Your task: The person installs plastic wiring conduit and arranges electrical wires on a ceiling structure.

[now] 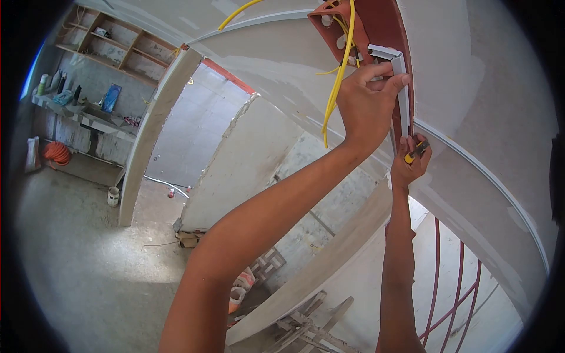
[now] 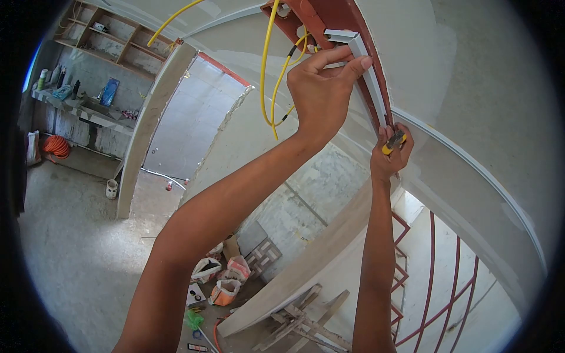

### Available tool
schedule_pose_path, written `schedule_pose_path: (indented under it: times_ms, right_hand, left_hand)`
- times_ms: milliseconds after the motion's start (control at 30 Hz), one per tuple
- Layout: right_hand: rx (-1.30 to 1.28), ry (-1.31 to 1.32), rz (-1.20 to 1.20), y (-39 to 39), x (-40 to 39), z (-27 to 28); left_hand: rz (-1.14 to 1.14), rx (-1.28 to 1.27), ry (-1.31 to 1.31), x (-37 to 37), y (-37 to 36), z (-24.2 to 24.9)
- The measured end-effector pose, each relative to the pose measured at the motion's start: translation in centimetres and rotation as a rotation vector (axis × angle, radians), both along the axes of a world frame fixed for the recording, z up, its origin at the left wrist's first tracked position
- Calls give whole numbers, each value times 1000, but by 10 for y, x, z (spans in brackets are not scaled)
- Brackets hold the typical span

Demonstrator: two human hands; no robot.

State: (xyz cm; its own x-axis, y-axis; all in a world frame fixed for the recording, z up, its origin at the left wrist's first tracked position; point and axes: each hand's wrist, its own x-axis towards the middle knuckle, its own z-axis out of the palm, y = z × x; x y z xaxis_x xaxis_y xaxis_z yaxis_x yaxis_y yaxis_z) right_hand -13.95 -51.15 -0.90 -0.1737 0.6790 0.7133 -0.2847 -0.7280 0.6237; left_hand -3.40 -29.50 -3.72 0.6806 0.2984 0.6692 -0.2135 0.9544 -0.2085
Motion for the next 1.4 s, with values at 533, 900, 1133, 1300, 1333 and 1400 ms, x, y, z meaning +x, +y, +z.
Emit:
schedule_pose_path:
  times_ms: [533, 900, 1133, 1300, 1333, 1400]
  right_hand:
    - [23, 28, 60, -1, 1, 0]
    - [35, 17, 36, 1, 0, 1]
    - [71, 38, 113, 4, 3, -1]
    - [62, 33, 79, 2, 1, 0]
    - [63, 32, 79, 1, 1, 0]
    - [65, 30, 81, -1, 2, 1]
  left_hand:
    - [-14, -7, 19, -3, 5, -1]
    - [30, -21, 34, -4, 3, -2]
    - [11, -16, 38, -4, 4, -2]
    - [1, -22, 41, -7, 6, -2]
    - [5, -23, 44, -7, 5, -2]
    - [-6, 0, 42, -7, 6, -3]
